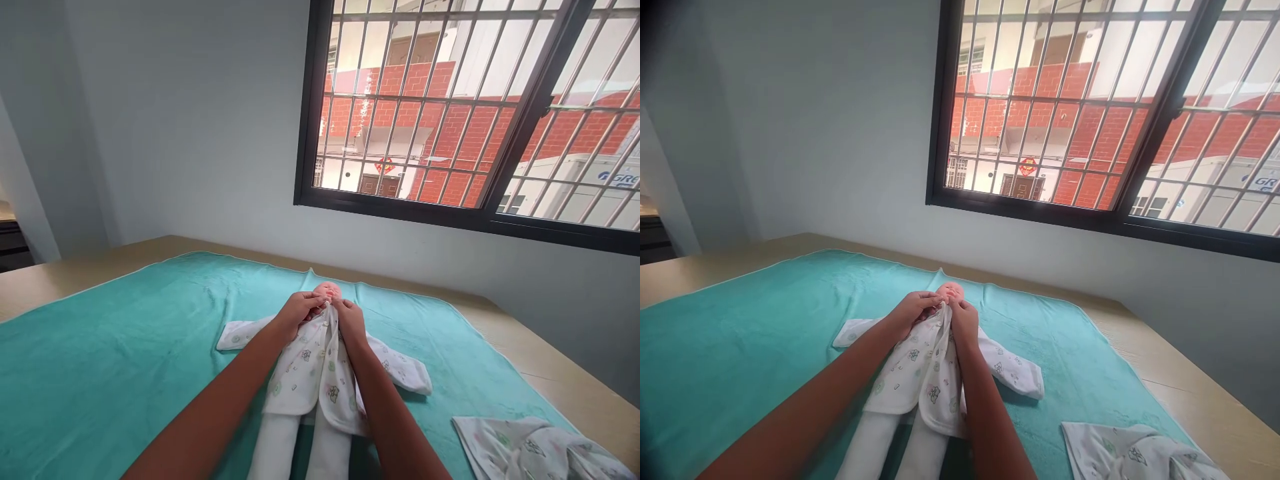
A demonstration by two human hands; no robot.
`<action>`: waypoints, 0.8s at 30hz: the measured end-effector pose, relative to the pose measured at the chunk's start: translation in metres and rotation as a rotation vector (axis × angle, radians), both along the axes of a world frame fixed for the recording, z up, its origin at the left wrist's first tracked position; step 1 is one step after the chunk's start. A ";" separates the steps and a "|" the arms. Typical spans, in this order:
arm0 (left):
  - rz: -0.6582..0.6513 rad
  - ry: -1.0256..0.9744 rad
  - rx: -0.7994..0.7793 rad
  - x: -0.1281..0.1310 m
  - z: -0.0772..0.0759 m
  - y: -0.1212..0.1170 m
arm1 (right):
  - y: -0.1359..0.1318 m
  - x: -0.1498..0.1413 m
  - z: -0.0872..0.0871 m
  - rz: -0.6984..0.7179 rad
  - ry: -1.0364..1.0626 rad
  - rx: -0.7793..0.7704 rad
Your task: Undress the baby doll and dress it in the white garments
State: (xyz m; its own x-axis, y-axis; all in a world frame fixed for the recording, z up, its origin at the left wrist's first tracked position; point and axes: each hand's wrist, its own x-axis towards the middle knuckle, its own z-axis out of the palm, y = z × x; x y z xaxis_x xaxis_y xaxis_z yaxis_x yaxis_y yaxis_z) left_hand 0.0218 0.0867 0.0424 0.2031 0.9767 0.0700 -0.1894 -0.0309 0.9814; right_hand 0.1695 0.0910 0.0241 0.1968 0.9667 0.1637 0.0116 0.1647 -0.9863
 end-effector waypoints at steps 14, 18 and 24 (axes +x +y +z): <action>0.061 -0.016 -0.016 0.011 -0.002 -0.001 | -0.002 -0.006 0.004 0.047 -0.127 0.120; 0.132 0.093 0.065 0.016 -0.006 0.000 | -0.001 -0.010 0.004 -0.025 -0.178 0.152; 0.290 0.311 0.291 0.024 -0.009 -0.003 | -0.010 -0.020 0.003 -0.089 -0.278 0.199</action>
